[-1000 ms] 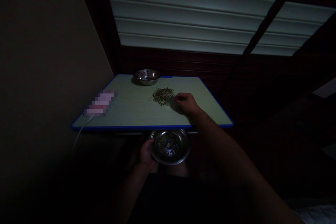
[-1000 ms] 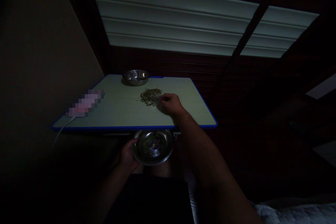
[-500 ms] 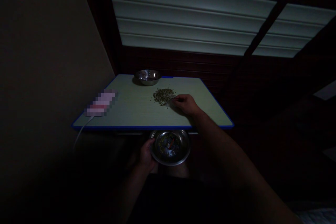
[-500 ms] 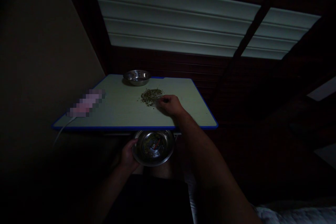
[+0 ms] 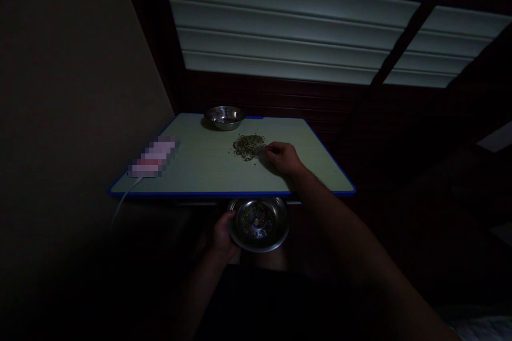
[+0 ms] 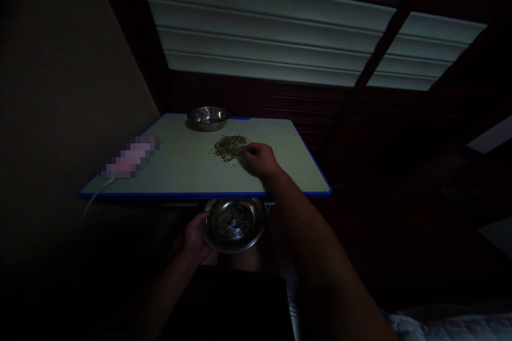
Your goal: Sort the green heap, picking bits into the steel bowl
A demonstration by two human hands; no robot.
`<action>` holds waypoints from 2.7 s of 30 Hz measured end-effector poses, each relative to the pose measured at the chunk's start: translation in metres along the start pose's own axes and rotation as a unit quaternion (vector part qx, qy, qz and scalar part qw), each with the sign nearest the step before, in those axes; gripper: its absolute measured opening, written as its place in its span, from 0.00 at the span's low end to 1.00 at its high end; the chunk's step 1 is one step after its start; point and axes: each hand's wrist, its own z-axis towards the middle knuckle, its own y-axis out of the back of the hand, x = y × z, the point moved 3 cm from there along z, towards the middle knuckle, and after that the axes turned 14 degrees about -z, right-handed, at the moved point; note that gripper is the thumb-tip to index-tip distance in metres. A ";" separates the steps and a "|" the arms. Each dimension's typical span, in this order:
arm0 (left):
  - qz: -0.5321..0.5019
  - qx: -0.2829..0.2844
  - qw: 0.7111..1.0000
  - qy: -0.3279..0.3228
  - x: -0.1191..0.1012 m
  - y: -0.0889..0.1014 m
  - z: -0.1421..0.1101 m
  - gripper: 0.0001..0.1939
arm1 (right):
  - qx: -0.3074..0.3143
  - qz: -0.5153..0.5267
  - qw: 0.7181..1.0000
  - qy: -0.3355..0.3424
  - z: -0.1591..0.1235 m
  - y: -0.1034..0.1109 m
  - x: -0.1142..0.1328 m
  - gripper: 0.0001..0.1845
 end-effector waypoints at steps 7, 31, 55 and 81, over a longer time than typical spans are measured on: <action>0.003 0.005 1.000 0.012 0.001 -0.001 -0.001 0.07 | 0.010 0.026 1.000 0.012 0.000 -0.003 0.000 0.08; -0.001 -0.004 1.000 0.007 0.000 -0.002 -0.002 0.07 | -0.006 0.006 1.000 0.001 -0.001 0.000 0.002 0.08; 0.017 -0.006 1.000 0.009 0.000 -0.001 0.000 0.07 | 0.026 0.049 0.998 0.023 0.000 -0.005 -0.001 0.08; 0.001 -0.007 1.000 0.009 0.001 -0.004 -0.003 0.07 | 0.049 0.081 0.995 0.040 0.002 -0.007 -0.004 0.07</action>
